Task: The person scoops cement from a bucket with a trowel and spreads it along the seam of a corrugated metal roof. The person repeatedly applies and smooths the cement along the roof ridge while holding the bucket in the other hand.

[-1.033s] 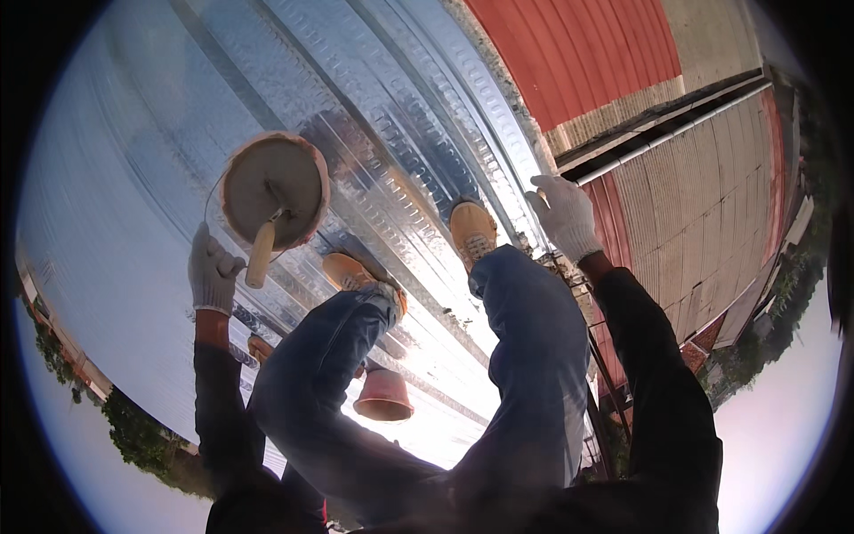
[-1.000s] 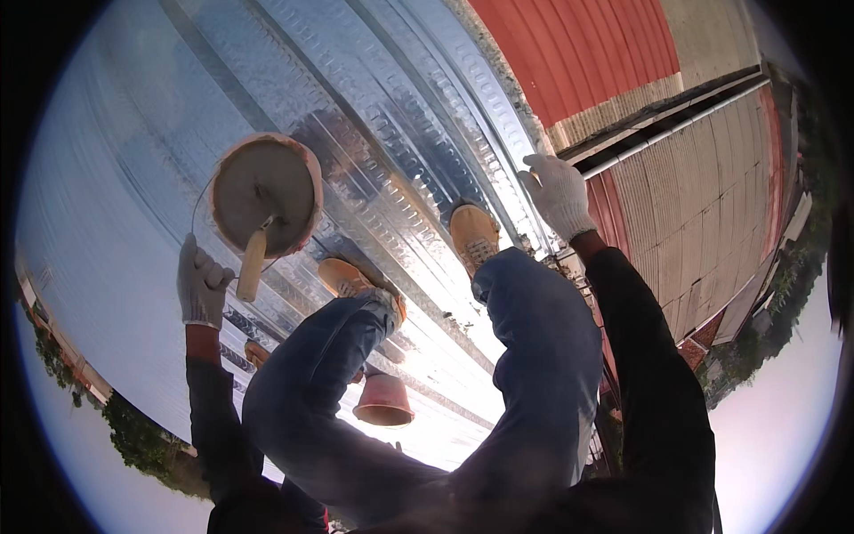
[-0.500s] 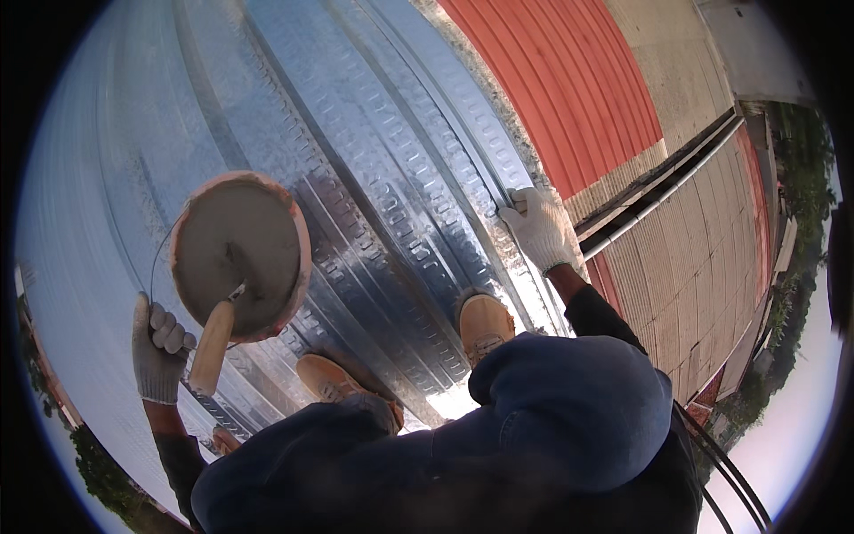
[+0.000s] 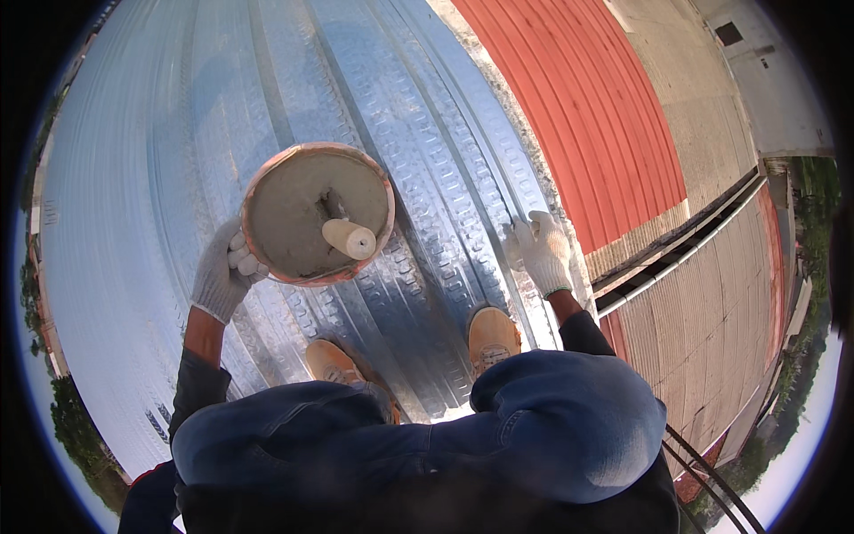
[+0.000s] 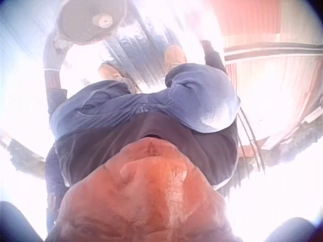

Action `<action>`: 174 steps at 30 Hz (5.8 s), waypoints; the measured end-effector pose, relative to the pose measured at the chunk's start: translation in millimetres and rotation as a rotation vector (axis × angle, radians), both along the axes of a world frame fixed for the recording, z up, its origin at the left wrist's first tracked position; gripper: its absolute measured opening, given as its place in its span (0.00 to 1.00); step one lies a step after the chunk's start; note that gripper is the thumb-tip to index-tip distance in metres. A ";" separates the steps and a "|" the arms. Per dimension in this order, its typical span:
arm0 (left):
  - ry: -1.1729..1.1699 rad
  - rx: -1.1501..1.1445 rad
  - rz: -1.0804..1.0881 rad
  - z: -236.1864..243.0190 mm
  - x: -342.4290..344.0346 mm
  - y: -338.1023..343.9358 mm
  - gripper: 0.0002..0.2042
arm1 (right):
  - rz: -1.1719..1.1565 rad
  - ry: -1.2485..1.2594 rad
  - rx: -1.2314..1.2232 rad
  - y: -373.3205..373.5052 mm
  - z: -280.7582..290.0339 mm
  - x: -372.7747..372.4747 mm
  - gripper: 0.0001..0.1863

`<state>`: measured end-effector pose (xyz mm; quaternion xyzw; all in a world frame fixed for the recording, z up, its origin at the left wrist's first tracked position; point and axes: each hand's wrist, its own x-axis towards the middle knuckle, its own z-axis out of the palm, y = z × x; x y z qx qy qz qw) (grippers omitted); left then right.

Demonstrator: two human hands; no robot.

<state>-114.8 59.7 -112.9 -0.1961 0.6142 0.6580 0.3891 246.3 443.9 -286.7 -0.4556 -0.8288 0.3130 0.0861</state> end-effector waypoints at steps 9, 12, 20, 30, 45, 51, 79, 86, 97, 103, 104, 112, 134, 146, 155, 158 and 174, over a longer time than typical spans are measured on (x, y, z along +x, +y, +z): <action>0.054 -0.026 -0.008 -0.9 -1.1 -27.3 0.21 | 0.264 0.339 -0.821 -62.1 52.4 -133.4 0.34; 0.041 -0.087 0.026 -6.7 -8.6 -48.5 0.21 | 0.222 0.436 -1.213 -75.7 52.0 -177.6 0.42; 0.225 -0.176 0.132 -10.9 -5.6 -59.6 0.25 | 0.047 0.448 -1.541 -101.8 76.9 -222.3 0.49; 0.220 -0.038 0.098 -3.4 -26.8 -23.6 0.21 | -0.006 0.786 -1.324 -114.2 87.7 -185.7 0.31; 0.287 0.270 -0.517 -31.5 -30.4 135.2 0.12 | -0.481 0.654 -0.864 -9.4 109.2 -101.6 0.50; 0.295 0.218 -0.513 -41.5 -22.7 140.8 0.17 | 0.178 0.153 0.065 -44.3 211.1 -132.5 0.31; 0.357 0.128 -0.285 -80.9 2.0 174.3 0.26 | 0.689 -0.558 0.338 -34.8 310.6 -119.0 0.21; 0.441 0.128 -0.311 -93.8 5.7 167.7 0.23 | 0.897 -0.730 0.319 -15.3 332.9 -102.2 0.19; 0.516 0.121 -0.296 -107.1 4.2 180.3 0.28 | 0.509 -0.508 -0.420 7.8 252.1 -97.9 0.24; 0.433 -0.055 -0.326 -96.9 -3.4 168.8 0.28 | 0.525 -0.226 -0.397 1.5 221.6 -62.1 0.25; 0.421 -0.055 -0.310 -93.5 0.7 174.4 0.27 | 0.557 -0.178 -0.299 3.3 216.9 -49.7 0.25; 0.387 -0.032 -0.204 -127.5 -23.8 153.4 0.26 | 0.340 -0.136 -0.500 -10.9 225.7 -23.8 0.24; 0.394 -0.023 -0.167 -108.9 -7.7 162.9 0.25 | 0.108 -0.151 0.161 74.7 63.0 -102.4 0.19; 0.367 -0.020 -0.169 -109.0 -7.0 160.8 0.24 | 0.468 -0.281 0.230 164.5 27.3 -117.0 0.24; 0.395 -0.014 -0.245 -128.6 -19.5 132.4 0.22 | 0.427 -0.301 -0.010 192.6 -0.5 -145.7 0.29; 0.413 -0.015 -0.243 -126.7 -16.5 136.7 0.21 | 0.415 -0.303 -0.082 188.4 2.4 -135.6 0.30; 0.373 -0.003 -0.119 -108.0 -3.7 158.5 0.23 | 0.359 -0.381 0.068 150.3 47.4 -36.5 0.23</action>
